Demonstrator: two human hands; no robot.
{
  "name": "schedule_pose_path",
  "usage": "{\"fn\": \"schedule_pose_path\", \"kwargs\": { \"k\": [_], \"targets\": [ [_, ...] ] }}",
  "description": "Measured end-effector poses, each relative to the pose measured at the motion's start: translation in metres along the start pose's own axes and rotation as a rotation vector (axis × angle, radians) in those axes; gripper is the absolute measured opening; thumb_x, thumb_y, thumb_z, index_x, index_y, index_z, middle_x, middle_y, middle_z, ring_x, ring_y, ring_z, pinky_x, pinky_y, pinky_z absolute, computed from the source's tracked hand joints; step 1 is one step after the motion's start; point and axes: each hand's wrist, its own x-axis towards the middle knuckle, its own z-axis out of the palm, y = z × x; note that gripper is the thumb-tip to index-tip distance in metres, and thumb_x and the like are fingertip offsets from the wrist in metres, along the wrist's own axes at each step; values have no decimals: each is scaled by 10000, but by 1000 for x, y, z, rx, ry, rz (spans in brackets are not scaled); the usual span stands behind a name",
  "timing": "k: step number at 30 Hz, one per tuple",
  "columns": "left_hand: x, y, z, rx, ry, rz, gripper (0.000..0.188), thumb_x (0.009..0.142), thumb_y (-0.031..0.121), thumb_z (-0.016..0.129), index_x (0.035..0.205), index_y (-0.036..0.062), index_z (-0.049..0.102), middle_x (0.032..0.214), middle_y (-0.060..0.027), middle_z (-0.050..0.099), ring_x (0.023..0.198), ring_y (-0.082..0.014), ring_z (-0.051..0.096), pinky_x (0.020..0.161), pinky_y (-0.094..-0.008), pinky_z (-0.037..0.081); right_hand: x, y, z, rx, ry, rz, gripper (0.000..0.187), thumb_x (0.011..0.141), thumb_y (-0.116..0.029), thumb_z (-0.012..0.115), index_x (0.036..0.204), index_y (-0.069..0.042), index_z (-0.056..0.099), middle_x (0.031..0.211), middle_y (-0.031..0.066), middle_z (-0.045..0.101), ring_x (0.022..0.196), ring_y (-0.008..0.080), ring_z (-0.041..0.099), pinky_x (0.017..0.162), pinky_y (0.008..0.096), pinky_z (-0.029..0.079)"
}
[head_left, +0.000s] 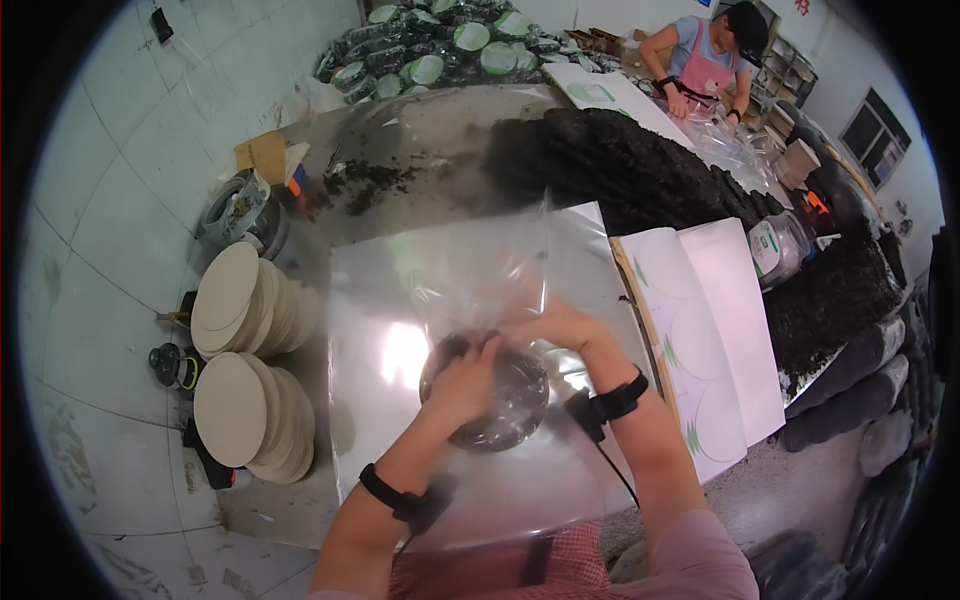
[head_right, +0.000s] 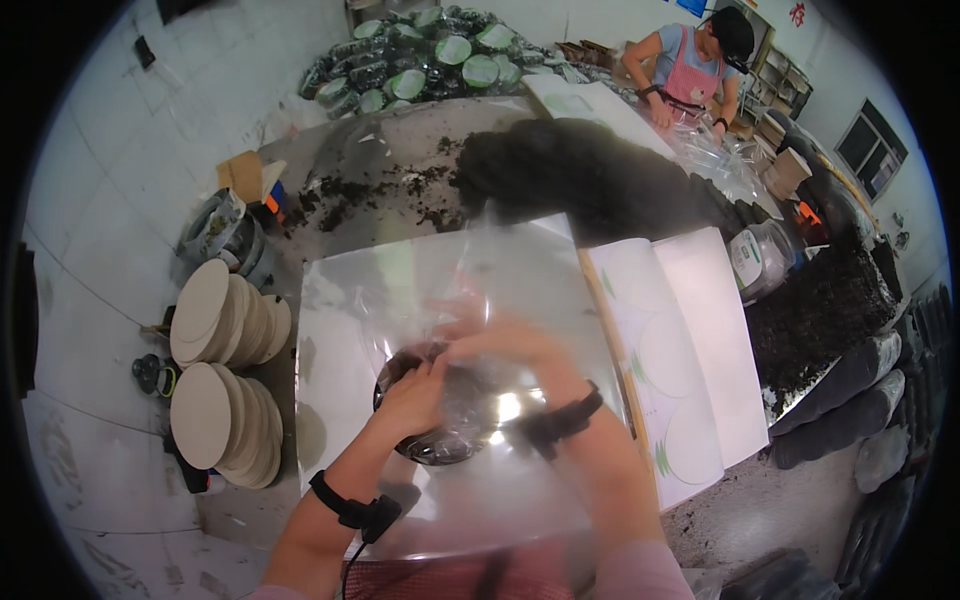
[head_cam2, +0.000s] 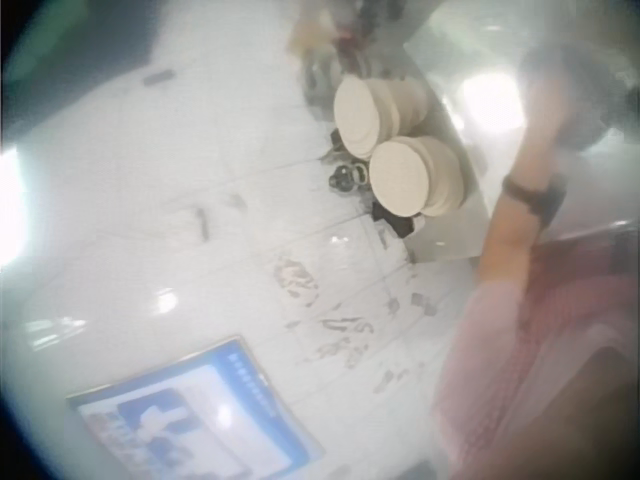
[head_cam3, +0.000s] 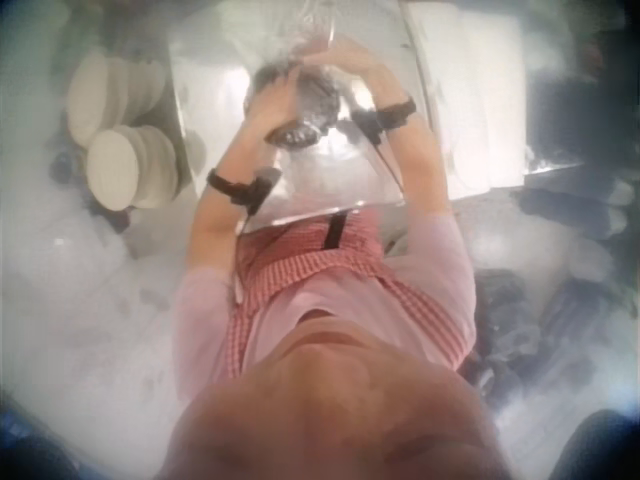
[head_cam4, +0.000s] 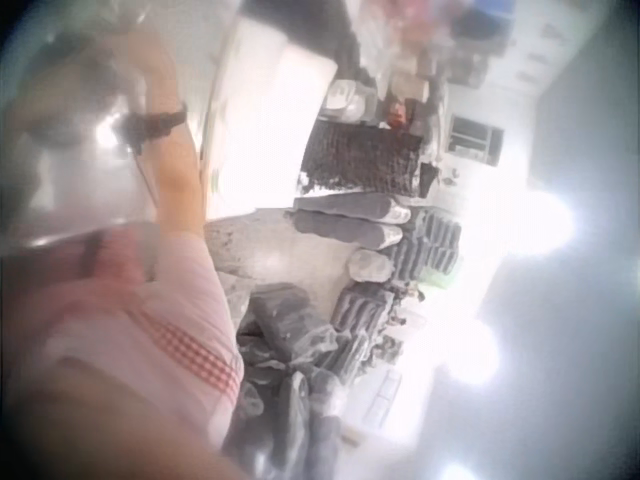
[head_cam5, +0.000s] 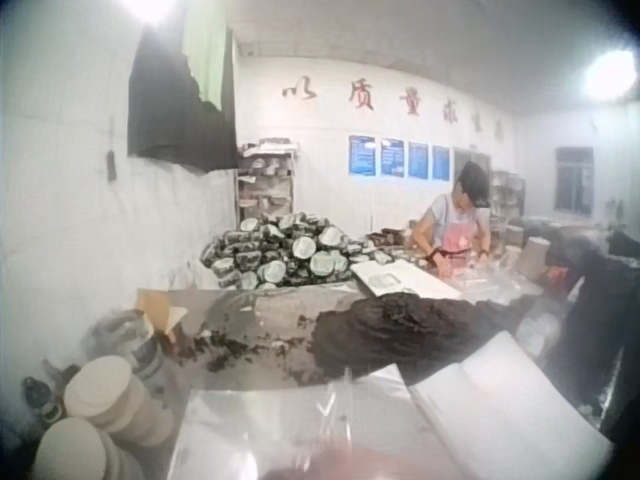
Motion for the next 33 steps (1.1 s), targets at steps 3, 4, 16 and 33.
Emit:
{"fn": "schedule_pose_path", "kwargs": {
  "k": [3,4,16,33],
  "targets": [
    [11,-13,17,60,-66,-89,608,800,175,552,1374,137,356,1234,-176,516,1096,-340,528,917,-430,441,-6,17,57,-558,92,-234,482,775,-71,621,1247,-77,525,1150,149,593,1038,285,561,893,364,454],
    [15,-16,23,94,-126,-156,540,838,220,531,1348,107,395,1255,-151,524,1128,-310,529,956,-433,422,-13,33,66,-952,250,-388,396,741,-36,620,1134,-76,617,1086,153,608,990,313,567,868,371,461],
    [-106,4,-29,79,787,113,507,702,216,757,1142,55,565,1153,-108,572,997,-297,553,849,-369,472,-18,45,70,-1141,243,-527,39,676,-79,573,714,-90,569,807,73,558,901,300,529,794,404,442],
    [-69,7,-25,-114,748,343,369,864,313,516,1157,101,591,1147,-128,597,1087,-297,536,1016,-473,331,-59,48,101,-1147,91,173,311,848,-113,518,1144,-26,549,1011,238,617,915,404,590,787,432,474]
  ]
}}
